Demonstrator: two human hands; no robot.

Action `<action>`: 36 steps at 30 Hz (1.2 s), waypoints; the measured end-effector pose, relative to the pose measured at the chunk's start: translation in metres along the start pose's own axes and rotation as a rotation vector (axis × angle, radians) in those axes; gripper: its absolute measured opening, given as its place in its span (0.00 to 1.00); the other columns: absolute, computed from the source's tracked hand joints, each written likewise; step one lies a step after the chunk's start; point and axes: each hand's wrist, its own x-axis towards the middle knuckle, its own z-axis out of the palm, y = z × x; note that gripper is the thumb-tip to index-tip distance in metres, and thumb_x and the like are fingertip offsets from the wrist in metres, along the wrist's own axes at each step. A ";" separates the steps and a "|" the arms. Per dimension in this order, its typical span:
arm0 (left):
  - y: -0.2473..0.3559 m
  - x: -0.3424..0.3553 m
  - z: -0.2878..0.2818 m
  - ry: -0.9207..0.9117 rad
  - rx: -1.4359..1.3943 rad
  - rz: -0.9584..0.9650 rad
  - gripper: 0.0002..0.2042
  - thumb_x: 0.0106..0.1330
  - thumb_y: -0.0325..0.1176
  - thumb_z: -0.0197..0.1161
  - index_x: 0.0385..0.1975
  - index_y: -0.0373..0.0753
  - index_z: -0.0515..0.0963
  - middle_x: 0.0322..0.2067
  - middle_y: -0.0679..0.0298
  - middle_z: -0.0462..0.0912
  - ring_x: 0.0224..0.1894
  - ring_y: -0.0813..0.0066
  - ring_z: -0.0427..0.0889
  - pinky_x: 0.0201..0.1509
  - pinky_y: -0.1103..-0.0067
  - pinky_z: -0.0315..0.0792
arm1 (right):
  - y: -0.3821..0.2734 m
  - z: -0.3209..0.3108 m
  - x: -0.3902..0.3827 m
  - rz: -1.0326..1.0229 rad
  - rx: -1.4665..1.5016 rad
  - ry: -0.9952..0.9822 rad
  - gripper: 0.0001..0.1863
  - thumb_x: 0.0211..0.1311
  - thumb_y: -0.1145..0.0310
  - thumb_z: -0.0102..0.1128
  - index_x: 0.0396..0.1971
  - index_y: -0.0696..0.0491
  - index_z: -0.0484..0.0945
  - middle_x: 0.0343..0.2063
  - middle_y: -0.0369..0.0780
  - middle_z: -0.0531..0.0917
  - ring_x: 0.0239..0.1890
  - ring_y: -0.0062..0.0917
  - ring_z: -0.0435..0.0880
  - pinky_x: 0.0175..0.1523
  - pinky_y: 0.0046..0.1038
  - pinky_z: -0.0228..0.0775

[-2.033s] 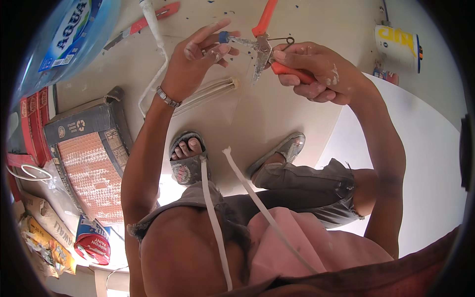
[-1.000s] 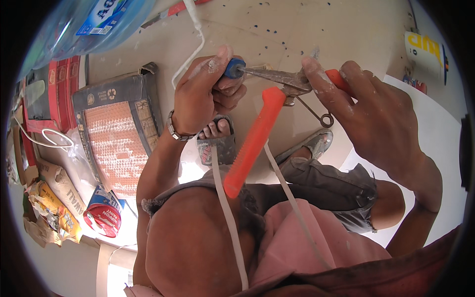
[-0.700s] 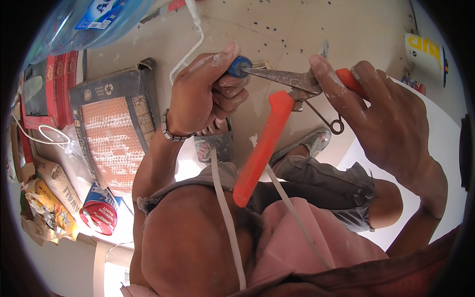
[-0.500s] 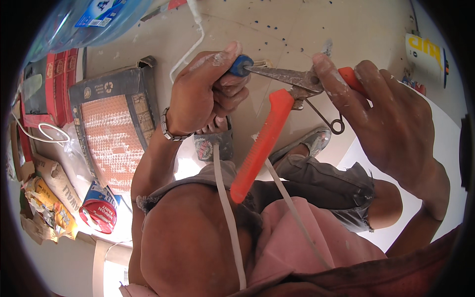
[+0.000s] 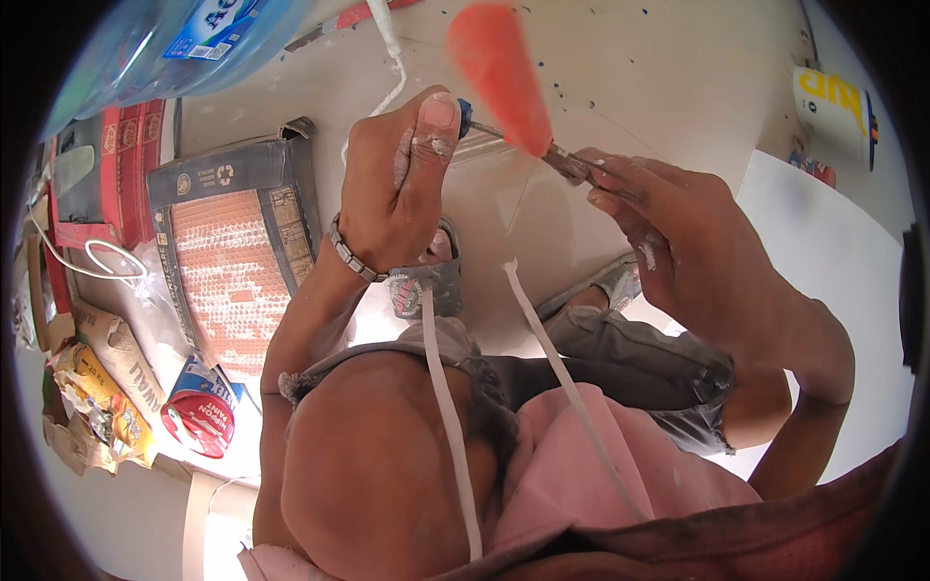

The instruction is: The person uses pliers to cut and strip a blue plastic cap from a white electrical component. They then insert the cap into the component and continue adjusting it with their hands.

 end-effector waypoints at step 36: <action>-0.006 -0.001 -0.014 -0.015 0.167 0.124 0.19 0.79 0.37 0.52 0.24 0.35 0.71 0.14 0.60 0.65 0.16 0.67 0.61 0.23 0.73 0.59 | 0.030 0.016 0.016 -0.198 0.122 0.064 0.19 0.70 0.70 0.59 0.59 0.56 0.76 0.25 0.37 0.78 0.23 0.22 0.79 0.22 0.25 0.67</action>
